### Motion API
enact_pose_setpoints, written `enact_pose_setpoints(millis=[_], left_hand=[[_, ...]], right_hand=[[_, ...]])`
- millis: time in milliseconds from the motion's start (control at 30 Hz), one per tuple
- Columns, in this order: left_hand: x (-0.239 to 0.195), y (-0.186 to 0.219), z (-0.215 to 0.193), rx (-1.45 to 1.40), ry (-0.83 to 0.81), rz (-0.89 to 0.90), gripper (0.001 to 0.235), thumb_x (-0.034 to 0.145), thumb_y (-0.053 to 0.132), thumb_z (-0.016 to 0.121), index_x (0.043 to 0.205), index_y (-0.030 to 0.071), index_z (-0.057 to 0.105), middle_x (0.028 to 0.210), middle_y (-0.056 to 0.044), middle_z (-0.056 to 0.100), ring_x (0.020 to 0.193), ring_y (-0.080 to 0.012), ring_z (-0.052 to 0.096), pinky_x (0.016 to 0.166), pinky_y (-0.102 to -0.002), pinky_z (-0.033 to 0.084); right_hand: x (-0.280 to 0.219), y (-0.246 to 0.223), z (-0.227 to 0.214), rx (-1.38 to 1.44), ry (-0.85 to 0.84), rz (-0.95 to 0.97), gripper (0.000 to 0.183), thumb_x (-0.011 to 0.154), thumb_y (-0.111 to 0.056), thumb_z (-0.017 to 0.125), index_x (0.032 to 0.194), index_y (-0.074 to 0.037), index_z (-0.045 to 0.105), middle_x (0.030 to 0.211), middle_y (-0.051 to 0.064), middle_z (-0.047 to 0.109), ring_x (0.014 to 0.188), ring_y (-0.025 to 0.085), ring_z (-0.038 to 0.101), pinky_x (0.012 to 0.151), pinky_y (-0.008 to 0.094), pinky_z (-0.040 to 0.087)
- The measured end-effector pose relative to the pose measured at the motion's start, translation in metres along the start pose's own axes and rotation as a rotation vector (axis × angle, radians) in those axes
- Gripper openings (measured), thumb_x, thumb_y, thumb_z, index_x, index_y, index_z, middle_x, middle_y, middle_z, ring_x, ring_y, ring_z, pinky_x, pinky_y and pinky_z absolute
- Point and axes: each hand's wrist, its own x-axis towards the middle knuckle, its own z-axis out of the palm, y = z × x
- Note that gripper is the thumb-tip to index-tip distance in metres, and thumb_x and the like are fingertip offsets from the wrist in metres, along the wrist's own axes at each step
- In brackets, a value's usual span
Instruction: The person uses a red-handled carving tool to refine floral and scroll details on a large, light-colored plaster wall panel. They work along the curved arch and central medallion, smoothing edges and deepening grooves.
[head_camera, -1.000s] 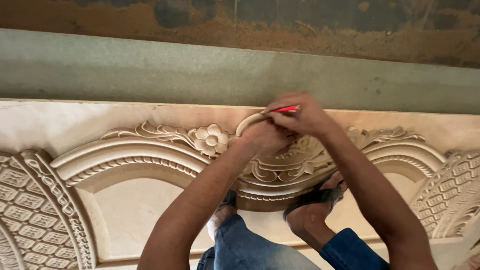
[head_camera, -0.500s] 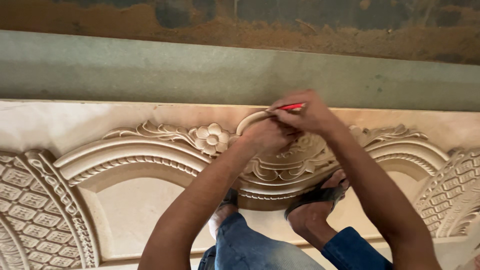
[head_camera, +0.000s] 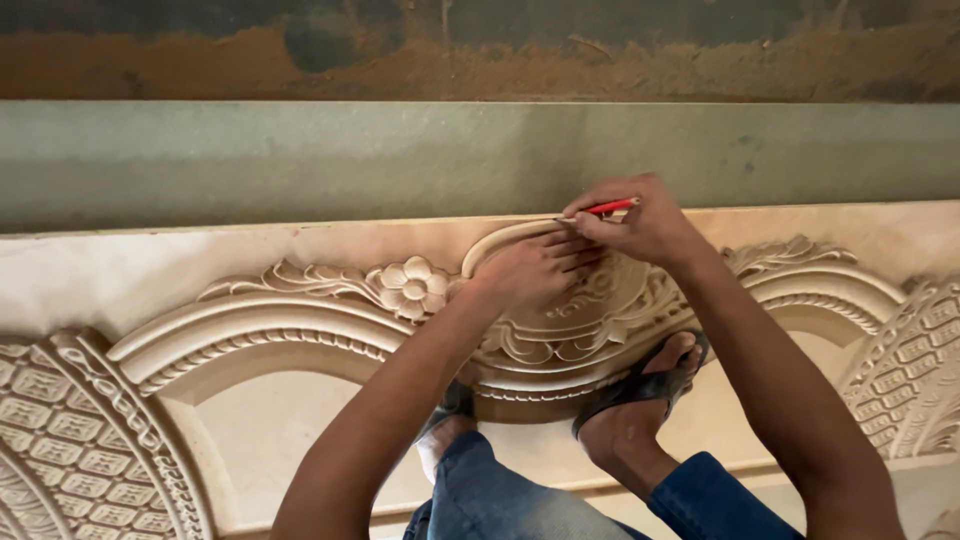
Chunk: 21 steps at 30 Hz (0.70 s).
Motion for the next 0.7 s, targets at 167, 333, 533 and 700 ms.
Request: enact_pose_setpoints(millis=[167,333,533,700], left_hand=[[0.003,-0.004,0.004,0.044,0.092,0.034,0.053,0.089,0.027,0.059,0.136,0.004,0.065,0.15,-0.011,0.057,0.141,-0.0243,0.05,0.125,-0.042,0.028],[-0.002,-0.001,0.006,-0.048,-0.144,-0.025,0.047,0.098,0.027,0.058,0.14,0.006,0.064,0.148,-0.01,0.06,0.138,-0.0239,0.053,0.127,-0.043,0.032],[0.001,-0.003,0.004,-0.005,0.061,0.023,0.058,0.092,0.03,0.058,0.143,0.002,0.06,0.147,-0.011,0.057,0.142,-0.0256,0.047,0.126,-0.043,0.025],[0.004,0.002,-0.002,0.02,-0.029,0.01,0.052,0.095,0.032,0.056,0.138,0.004,0.06,0.151,-0.011,0.055,0.145,-0.0246,0.046,0.127,-0.041,0.023]], right_hand=[[0.003,-0.003,-0.003,0.05,0.045,0.018,0.015,0.09,-0.01,0.074,0.104,-0.005,0.078,0.096,0.007,0.079,0.087,0.014,0.074,0.081,0.028,0.059],[0.005,-0.002,0.009,-0.106,-0.027,-0.093,0.017,0.087,-0.01,0.077,0.104,-0.009,0.081,0.089,0.009,0.077,0.079,0.019,0.071,0.073,0.03,0.058],[-0.007,0.008,-0.008,-0.064,-0.008,-0.097,0.019,0.086,-0.008,0.076,0.104,-0.009,0.079,0.092,0.008,0.077,0.082,0.018,0.073,0.075,0.031,0.058],[-0.017,0.007,-0.015,-0.027,0.025,-0.12,0.017,0.087,-0.006,0.075,0.104,-0.007,0.078,0.096,0.007,0.077,0.086,0.017,0.074,0.077,0.03,0.058]])
